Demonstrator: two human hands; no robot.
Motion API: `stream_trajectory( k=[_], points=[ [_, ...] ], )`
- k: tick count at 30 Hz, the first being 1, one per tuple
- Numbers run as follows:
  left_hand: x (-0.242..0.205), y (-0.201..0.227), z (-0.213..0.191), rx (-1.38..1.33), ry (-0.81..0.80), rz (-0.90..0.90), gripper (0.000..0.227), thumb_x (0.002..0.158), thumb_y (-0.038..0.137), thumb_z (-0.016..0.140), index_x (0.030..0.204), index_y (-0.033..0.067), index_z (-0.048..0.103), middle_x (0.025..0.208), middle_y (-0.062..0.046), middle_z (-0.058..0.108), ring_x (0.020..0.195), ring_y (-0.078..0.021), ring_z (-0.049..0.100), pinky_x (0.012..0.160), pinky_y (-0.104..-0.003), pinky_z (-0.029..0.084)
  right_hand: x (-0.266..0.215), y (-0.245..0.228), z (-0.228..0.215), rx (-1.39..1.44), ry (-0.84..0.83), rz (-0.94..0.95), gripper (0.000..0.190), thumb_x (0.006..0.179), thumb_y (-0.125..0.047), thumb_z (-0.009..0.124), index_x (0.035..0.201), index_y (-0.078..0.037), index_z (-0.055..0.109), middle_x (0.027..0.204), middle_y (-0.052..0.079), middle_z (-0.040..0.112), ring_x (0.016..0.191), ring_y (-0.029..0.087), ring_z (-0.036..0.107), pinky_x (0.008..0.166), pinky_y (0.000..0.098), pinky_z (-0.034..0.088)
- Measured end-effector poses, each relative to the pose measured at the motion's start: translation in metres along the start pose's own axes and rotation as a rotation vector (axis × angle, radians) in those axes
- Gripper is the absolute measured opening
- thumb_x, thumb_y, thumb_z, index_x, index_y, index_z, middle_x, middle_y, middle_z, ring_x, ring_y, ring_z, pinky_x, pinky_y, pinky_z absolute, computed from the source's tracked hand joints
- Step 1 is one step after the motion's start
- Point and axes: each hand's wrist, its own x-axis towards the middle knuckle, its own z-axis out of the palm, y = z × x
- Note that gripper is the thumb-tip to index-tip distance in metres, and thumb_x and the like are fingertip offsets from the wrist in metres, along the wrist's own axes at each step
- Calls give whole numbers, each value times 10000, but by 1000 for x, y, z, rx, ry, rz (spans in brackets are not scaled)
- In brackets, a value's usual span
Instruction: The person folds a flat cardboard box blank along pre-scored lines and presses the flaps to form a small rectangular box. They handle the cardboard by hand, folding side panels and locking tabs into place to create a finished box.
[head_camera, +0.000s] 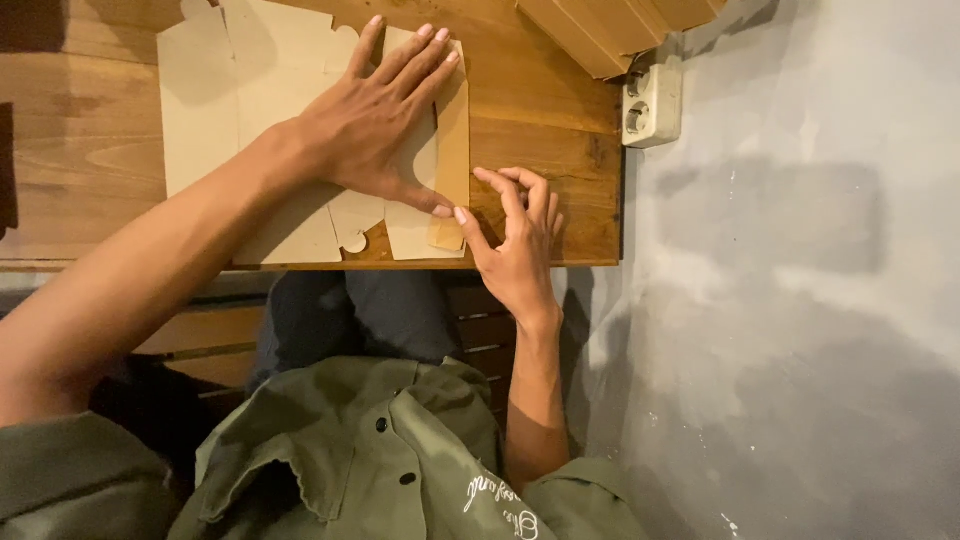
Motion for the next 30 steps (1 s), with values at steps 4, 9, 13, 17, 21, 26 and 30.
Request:
stream_trajectory(
  k=[4, 9, 13, 17, 21, 26, 30],
  points=[
    [-2, 1, 3, -11, 77, 40, 1488, 735, 1045, 306, 1642, -130, 195, 1713, -322, 218, 1597, -424, 125, 1219, -611, -85, 8, 4, 5, -15, 2, 31, 450, 961, -471, 642, 1348, -241, 626, 1241, 42, 485, 1200, 255, 488, 1006, 459, 362],
    [-1, 0, 1, -8, 45, 22, 1500, 709, 1059, 307, 1644, -106, 161, 1718, -298, 191, 1602, -394, 88, 1219, -607, -103, 33, 11, 11, -92, 21, 33, 485, 921, -540, 671, 1325, -275, 627, 1206, 60, 500, 1164, 262, 505, 940, 463, 381],
    [1, 1, 1, -6, 39, 15, 1495, 699, 1053, 323, 1644, -92, 144, 1719, -285, 171, 1597, -398, 77, 1214, -615, -100, 58, 12, 10, -57, 5, 51, 474, 919, -536, 673, 1308, -270, 623, 1207, 51, 505, 1157, 268, 512, 962, 470, 373],
    [-1, -1, 1, -8, 44, 32, 1479, 709, 1043, 326, 1645, -87, 143, 1724, -273, 157, 1600, -390, 56, 1214, -610, -115, 82, 13, 12, -31, 17, 42, 411, 929, -495, 689, 1269, -272, 631, 1188, 10, 522, 1163, 221, 515, 964, 434, 385],
    [0, 0, 1, 35, 51, 33, 1495, 697, 1050, 340, 1642, -93, 152, 1721, -273, 175, 1601, -387, 62, 1216, -612, -108, 102, 23, 21, -57, 75, -8, 396, 931, -518, 688, 1239, -278, 626, 1112, 19, 531, 1077, 224, 518, 921, 410, 367],
    [2, 2, -2, 44, 1, -6, 1506, 662, 1068, 345, 1638, -48, 82, 1719, -235, 121, 1597, -348, 35, 1221, -604, -109, 112, 19, 25, -85, 85, 75, 318, 948, -516, 650, 1149, -272, 614, 1060, 19, 551, 1045, 242, 530, 915, 469, 364],
    [2, 2, -2, 49, 13, 8, 1505, 667, 1061, 350, 1635, -59, 80, 1721, -226, 126, 1596, -355, 36, 1219, -602, -109, 108, 19, 24, -90, 93, 67, 320, 958, -522, 628, 1169, -282, 612, 1058, 25, 545, 1027, 253, 531, 886, 442, 368]
  ],
)
